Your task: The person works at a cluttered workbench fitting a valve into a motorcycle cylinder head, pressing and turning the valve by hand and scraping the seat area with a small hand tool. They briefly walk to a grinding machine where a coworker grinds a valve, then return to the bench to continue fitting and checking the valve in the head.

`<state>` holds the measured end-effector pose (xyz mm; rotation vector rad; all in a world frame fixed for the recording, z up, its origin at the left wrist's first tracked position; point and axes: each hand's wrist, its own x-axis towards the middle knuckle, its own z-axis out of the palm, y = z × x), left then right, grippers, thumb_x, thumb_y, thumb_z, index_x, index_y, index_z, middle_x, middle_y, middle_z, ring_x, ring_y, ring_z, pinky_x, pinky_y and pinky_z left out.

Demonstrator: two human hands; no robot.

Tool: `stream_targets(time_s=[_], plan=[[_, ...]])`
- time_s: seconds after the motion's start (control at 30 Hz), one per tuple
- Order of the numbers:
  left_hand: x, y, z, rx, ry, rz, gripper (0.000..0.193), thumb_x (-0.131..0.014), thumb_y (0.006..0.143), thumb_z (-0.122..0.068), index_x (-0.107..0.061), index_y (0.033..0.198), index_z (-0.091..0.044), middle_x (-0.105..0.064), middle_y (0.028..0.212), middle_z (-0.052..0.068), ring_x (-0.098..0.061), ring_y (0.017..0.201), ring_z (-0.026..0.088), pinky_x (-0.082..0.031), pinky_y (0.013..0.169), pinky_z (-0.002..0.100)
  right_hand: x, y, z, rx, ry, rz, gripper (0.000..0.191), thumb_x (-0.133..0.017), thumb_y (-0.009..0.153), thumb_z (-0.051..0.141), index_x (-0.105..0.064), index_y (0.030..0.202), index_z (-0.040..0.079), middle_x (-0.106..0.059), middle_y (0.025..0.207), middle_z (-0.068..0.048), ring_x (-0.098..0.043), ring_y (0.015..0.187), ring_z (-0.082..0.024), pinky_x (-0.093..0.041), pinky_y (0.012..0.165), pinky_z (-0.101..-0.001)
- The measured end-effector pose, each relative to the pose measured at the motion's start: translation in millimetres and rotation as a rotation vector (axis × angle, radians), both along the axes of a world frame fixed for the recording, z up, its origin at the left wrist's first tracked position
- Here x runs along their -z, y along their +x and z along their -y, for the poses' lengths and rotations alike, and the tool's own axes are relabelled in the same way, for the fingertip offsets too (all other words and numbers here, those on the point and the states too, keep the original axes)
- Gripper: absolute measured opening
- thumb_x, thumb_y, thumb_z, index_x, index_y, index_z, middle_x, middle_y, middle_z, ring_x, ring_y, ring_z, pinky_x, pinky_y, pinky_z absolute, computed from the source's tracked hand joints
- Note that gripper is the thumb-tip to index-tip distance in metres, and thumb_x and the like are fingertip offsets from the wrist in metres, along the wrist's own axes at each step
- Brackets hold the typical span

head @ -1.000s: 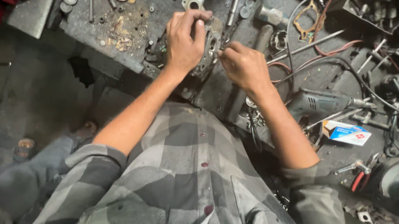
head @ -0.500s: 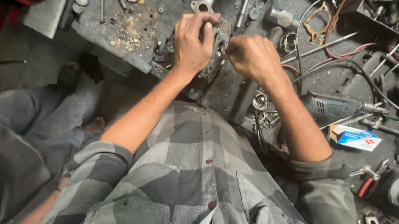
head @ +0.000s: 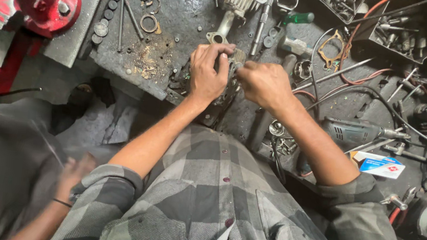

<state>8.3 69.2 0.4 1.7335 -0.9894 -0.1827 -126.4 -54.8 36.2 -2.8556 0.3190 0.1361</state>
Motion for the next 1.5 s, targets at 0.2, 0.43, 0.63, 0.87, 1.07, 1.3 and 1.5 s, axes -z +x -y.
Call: stream_targets(time_s=[0.2, 0.43, 0.63, 0.87, 1.07, 1.3, 1.5], plan=[[0, 2, 1, -0.025, -0.003, -0.003, 0.01, -0.059, 0.098, -0.008, -0.065, 0.105, -0.012, -0.076, 0.115, -0.002, -0.062, 0.106, 0.023, -0.042, 0.1, 0.04, 17, -26, -14, 0.304, 0.125, 0.408, 0.016, -0.079, 0.097, 0.015, -0.066, 0.094, 0.006, -0.07, 0.092, -0.013, -0.069, 0.078, -0.035, -0.053, 0.067, -0.044], [1, 0, 0, -0.007, 0.0, -0.009, 0.01, -0.059, 0.098, -0.008, -0.065, 0.106, -0.011, -0.076, 0.118, -0.002, -0.062, 0.109, 0.023, -0.041, 0.102, 0.04, 26, -24, -27, 0.589, 0.475, 0.255, 0.017, -0.078, 0.088, 0.014, -0.073, 0.1, 0.004, -0.075, 0.088, -0.014, -0.071, 0.068, -0.027, -0.054, 0.063, -0.038], [2, -1, 2, -0.002, 0.022, -0.02, 0.011, -0.058, 0.098, -0.007, -0.065, 0.106, -0.011, -0.076, 0.118, -0.002, -0.061, 0.11, 0.022, -0.042, 0.103, 0.039, 25, -23, -30, 0.625, 0.515, 0.224, 0.017, -0.078, 0.088, 0.017, -0.073, 0.099, 0.005, -0.076, 0.085, -0.013, -0.071, 0.069, -0.025, -0.056, 0.064, -0.038], [4, -1, 3, 0.009, 0.016, -0.007, 0.012, -0.058, 0.098, -0.007, -0.065, 0.106, -0.01, -0.075, 0.118, -0.001, -0.061, 0.112, 0.023, -0.042, 0.103, 0.04, 24, -18, -33, 0.635, 0.487, 0.225, 0.019, -0.076, 0.088, 0.015, -0.071, 0.102, 0.003, -0.075, 0.091, -0.017, -0.074, 0.083, -0.034, -0.057, 0.073, -0.0428], [8, 0, 4, 0.002, 0.018, 0.01, 0.011, -0.057, 0.098, -0.008, -0.065, 0.106, -0.01, -0.074, 0.119, -0.001, -0.061, 0.113, 0.024, -0.042, 0.104, 0.04, 17, -16, -39, 0.58, 0.432, 0.194, 0.018, -0.075, 0.088, 0.015, -0.069, 0.099, 0.002, -0.075, 0.09, -0.019, -0.072, 0.084, -0.038, -0.055, 0.074, -0.0461], [14, 2, 3, 0.029, 0.019, -0.036, 0.01, -0.059, 0.101, -0.01, -0.065, 0.109, -0.011, -0.074, 0.121, 0.0, -0.06, 0.116, 0.024, -0.04, 0.106, 0.04, 9, -23, -12, 0.845, 0.511, 0.038, 0.024, -0.076, 0.094, 0.022, -0.068, 0.109, 0.005, -0.077, 0.097, -0.015, -0.073, 0.077, -0.03, -0.056, 0.074, -0.0412], [16, 6, 2, 0.059, 0.04, 0.022, 0.023, -0.07, 0.092, -0.02, -0.062, 0.111, -0.01, -0.071, 0.123, 0.002, -0.057, 0.118, 0.026, -0.038, 0.106, 0.042, -9, -36, 15, 0.607, 0.726, 0.02, 0.043, -0.073, 0.091, 0.015, -0.057, 0.13, 0.006, -0.073, 0.123, -0.015, -0.072, 0.112, -0.023, -0.056, 0.097, -0.0365]])
